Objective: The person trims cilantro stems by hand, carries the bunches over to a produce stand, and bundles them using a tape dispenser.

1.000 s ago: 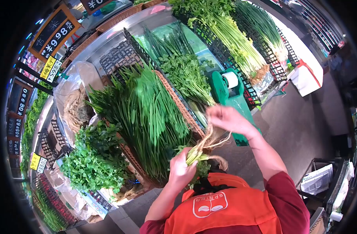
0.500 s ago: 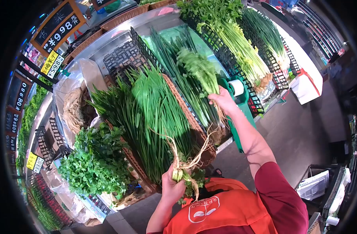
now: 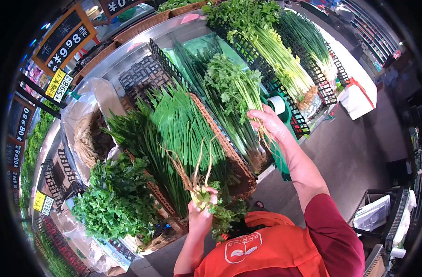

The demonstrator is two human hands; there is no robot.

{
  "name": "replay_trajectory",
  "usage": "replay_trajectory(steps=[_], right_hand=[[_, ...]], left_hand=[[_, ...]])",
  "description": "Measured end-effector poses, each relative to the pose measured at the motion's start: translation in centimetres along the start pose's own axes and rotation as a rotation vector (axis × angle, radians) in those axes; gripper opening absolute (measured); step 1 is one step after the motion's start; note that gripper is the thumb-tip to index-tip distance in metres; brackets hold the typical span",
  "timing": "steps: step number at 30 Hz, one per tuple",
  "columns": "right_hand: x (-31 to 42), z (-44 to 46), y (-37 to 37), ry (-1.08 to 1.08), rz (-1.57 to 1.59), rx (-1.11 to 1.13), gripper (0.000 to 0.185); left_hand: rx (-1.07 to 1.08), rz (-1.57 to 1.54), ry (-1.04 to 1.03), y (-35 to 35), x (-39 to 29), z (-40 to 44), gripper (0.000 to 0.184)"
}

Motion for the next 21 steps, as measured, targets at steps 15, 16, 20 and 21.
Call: replay_trajectory(steps=[15, 16, 20, 21], right_hand=[[-6.5, 0.1, 0.1, 0.032, -1.228, 0.156, 0.049], [-6.3, 0.1, 0.1, 0.019, -1.199, 0.151, 0.05], [-8.0, 0.6, 2.7, 0.075, -1.066, 0.186, 0.076], [-7.9, 0.2, 2.9, 0.158, -1.082, 0.228, 0.078]], left_hand=[[0.028, -0.104, -0.012, -0.3, -1.2, 1.0, 0.008], [0.03, -0.148, -0.011, -0.4, -0.9, 1.0, 0.008], [0.072, -0.381, 0.069, -1.1, -0.2, -0.1, 0.014], [0.071, -0.412, 0.058, -1.6, -0.5, -0.6, 0.015]])
Point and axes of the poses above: each hand's wrist, its own z-axis towards the middle knuckle, its own y-axis out of the back of the hand, x = y × z, the point moved 3 cm from there along z, towards the middle knuckle, and after that the axes turned 15 degrees about y, right-handed, at the moved point
